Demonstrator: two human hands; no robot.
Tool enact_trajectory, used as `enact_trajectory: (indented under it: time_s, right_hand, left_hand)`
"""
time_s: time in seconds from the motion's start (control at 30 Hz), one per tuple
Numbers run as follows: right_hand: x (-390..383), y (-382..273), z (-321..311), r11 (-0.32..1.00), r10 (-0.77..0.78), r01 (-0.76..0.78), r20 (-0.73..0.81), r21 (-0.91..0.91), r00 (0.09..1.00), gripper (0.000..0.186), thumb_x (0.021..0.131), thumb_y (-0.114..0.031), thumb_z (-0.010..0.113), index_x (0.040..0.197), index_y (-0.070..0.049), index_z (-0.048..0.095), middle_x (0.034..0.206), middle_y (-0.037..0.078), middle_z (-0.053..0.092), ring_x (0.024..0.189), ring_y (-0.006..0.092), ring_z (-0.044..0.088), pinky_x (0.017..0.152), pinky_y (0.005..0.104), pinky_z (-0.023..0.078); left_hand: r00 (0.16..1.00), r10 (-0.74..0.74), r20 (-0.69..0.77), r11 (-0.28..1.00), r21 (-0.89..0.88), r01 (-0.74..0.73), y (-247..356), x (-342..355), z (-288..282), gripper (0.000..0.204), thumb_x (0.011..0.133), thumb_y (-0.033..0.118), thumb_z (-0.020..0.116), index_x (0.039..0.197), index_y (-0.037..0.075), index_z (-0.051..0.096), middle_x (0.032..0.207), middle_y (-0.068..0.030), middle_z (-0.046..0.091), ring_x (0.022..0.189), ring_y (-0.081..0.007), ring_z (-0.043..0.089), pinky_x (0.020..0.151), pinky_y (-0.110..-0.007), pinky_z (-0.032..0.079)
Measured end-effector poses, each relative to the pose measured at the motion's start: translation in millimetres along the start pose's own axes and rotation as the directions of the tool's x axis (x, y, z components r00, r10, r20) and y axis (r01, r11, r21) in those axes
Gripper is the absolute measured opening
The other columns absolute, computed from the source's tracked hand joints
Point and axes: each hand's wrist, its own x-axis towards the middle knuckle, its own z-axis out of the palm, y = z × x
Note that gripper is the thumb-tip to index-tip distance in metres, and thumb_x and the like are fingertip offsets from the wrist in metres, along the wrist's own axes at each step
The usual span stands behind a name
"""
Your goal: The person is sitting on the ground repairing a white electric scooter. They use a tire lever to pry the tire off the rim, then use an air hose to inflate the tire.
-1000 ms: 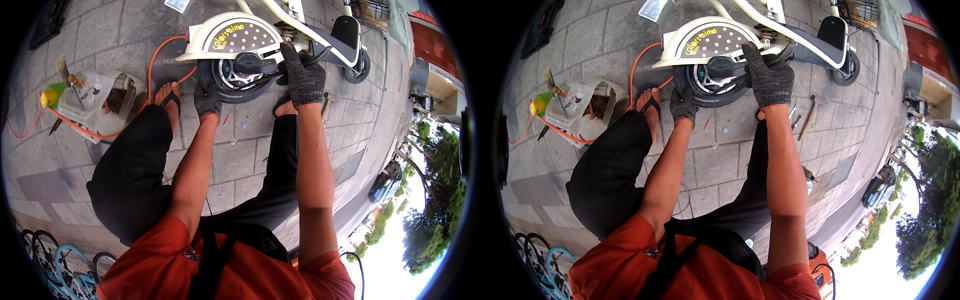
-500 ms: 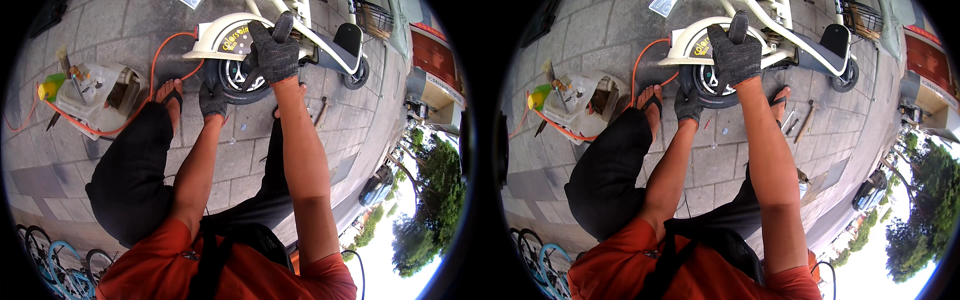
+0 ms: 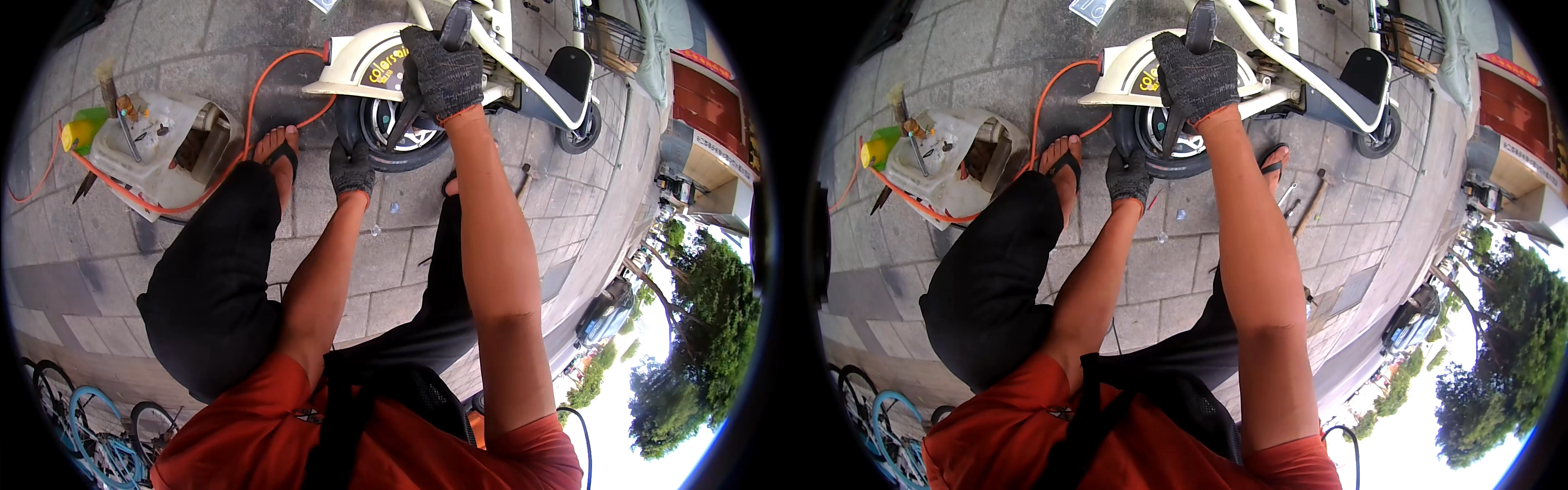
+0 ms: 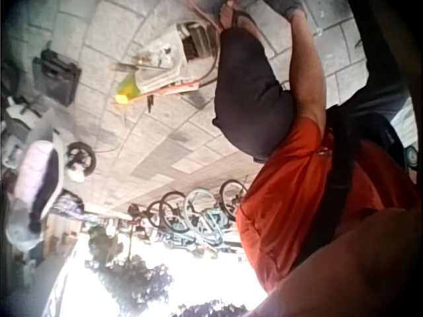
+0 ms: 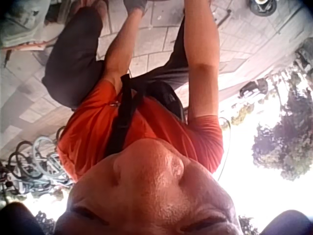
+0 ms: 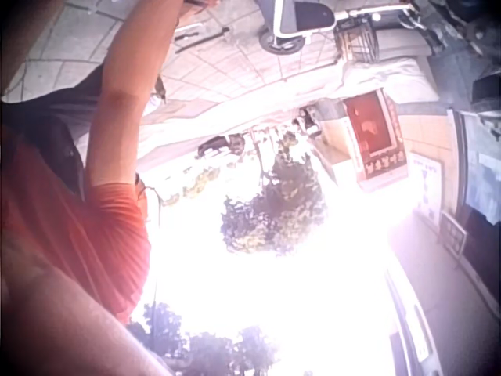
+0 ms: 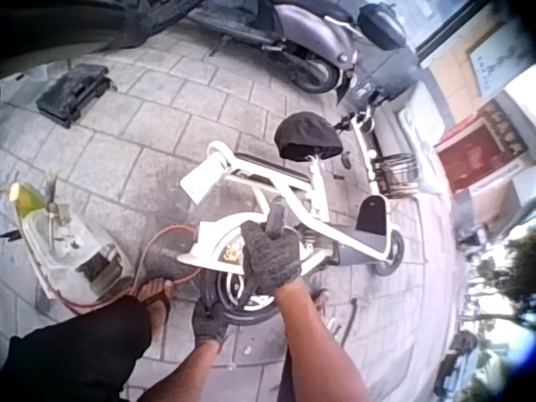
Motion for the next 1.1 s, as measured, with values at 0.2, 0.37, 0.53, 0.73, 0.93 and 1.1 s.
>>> enact_trajectory:
  time_s: [0.2, 0.37, 0.53, 0.73, 0.93, 1.1]
  right_hand:
    - [31.4, 7.6, 27.3, 0.99, 0.054, -0.046, 0.056, -0.13, 0.997, 0.027, 0.089, -0.026, 0.077, 0.079, -0.002, 0.068, 0.062, 0.008, 0.062, 0.048, 0.0173, 0.059, 0.045, 0.033, 0.047]
    - [39.4, 4.8, 43.5, 0.959, 0.073, 0.013, 0.293, -0.282, 0.953, 0.038, 0.085, -0.035, 0.072, 0.076, 0.002, 0.07, 0.064, 0.011, 0.066, 0.053, 0.0195, 0.064, 0.051, 0.0373, 0.052]
    - [68.4, 27.4, 61.9, 0.886, 0.068, 0.097, 0.335, -0.453, 0.94, 0.03, 0.09, -0.031, 0.067, 0.092, -0.002, 0.074, 0.065, 0.012, 0.067, 0.053, 0.0202, 0.065, 0.052, 0.0366, 0.052]
    - [92.2, 76.5, 42.2, -0.016, -0.464, 0.721, 0.644, -0.693, 0.609, 0.019, 0.088, -0.023, 0.072, 0.104, -0.012, 0.072, 0.072, 0.011, 0.07, 0.056, 0.0199, 0.067, 0.05, 0.0352, 0.053]
    - [52.2, 46.8, 42.9, 0.825, 0.028, 0.16, 0.321, -0.543, 0.947, 0.033, 0.082, -0.031, 0.073, 0.102, -0.004, 0.072, 0.081, 0.021, 0.072, 0.076, 0.0346, 0.071, 0.071, 0.0444, 0.056]
    - [-29.4, 8.3, 6.2, 0.904, -0.067, 0.122, 0.145, -0.411, 0.987, 0.034, 0.086, -0.033, 0.072, 0.09, 0.0, 0.074, 0.078, 0.021, 0.072, 0.072, 0.034, 0.071, 0.068, 0.0417, 0.055]
  left_hand:
    - [0.99, 0.139, -0.01, 0.99, 0.028, -0.139, -24.7, 7.7, 0.1, 0.04, 0.096, 0.009, 0.065, 0.135, 0.007, 0.057, 0.11, -0.0066, 0.07, 0.076, -0.0179, 0.068, 0.058, -0.033, 0.054]
    - [0.997, 0.071, -0.042, 0.997, 0.044, -0.069, -27.7, 4.0, 2.0, 0.038, 0.094, 0.009, 0.064, 0.132, 0.003, 0.058, 0.113, -0.0097, 0.07, 0.089, -0.0208, 0.068, 0.072, -0.034, 0.053]
    - [0.997, 0.07, -0.025, 0.997, -0.014, -0.07, -22.6, 1.9, 0.2, 0.04, 0.093, 0.01, 0.063, 0.131, -0.002, 0.059, 0.122, -0.015, 0.069, 0.111, -0.0248, 0.065, 0.098, -0.035, 0.048]
    - [0.999, 0.016, -0.041, 1.0, 0.001, -0.016, -13.8, -9.1, 5.7, 0.039, 0.094, 0.012, 0.062, 0.13, -0.003, 0.06, 0.121, -0.0143, 0.07, 0.111, -0.0237, 0.065, 0.098, -0.035, 0.048]
    - [0.997, 0.075, -0.031, 0.997, 0.032, -0.074, -23.7, 4.7, -2.3, 0.04, 0.095, 0.011, 0.064, 0.134, 0.004, 0.057, 0.113, -0.0103, 0.07, 0.088, -0.0201, 0.067, 0.069, -0.034, 0.052]
    - [1.0, -0.008, -0.023, 1.0, 0.01, 0.009, -5.1, -2.3, 3.9, 0.041, 0.094, 0.012, 0.063, 0.132, -0.003, 0.057, 0.123, -0.0152, 0.069, 0.112, -0.0239, 0.065, 0.098, -0.036, 0.048]
